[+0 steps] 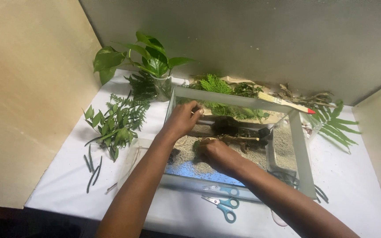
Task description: Adding and leveling sand substrate in a glass terrarium containing plants and decorative wood.
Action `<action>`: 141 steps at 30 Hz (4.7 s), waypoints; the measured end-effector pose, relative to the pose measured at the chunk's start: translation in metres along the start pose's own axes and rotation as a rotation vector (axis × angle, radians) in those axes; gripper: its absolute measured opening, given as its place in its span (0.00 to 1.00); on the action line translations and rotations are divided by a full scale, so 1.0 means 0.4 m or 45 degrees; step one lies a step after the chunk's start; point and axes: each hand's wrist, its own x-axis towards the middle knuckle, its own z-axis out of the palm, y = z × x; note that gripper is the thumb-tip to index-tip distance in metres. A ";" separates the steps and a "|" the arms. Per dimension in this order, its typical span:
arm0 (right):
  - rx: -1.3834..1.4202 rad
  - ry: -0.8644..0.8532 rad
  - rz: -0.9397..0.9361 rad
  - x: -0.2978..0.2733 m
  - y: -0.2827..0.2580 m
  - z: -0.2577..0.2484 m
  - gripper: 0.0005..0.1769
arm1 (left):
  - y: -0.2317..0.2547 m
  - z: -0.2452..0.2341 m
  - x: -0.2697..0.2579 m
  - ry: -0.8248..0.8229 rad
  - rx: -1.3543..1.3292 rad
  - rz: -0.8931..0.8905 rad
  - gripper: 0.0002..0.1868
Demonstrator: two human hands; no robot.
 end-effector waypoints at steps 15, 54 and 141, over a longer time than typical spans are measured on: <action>-0.099 0.009 0.214 -0.092 0.068 0.000 0.04 | 0.007 0.001 -0.015 -0.017 0.092 0.022 0.12; -0.316 -0.279 0.369 -0.128 -0.027 -0.071 0.07 | 0.015 0.012 -0.017 -0.068 0.117 -0.031 0.12; 0.264 0.662 1.152 -0.530 0.950 -0.060 0.10 | -0.078 -0.034 -0.037 -0.224 0.471 -0.266 0.13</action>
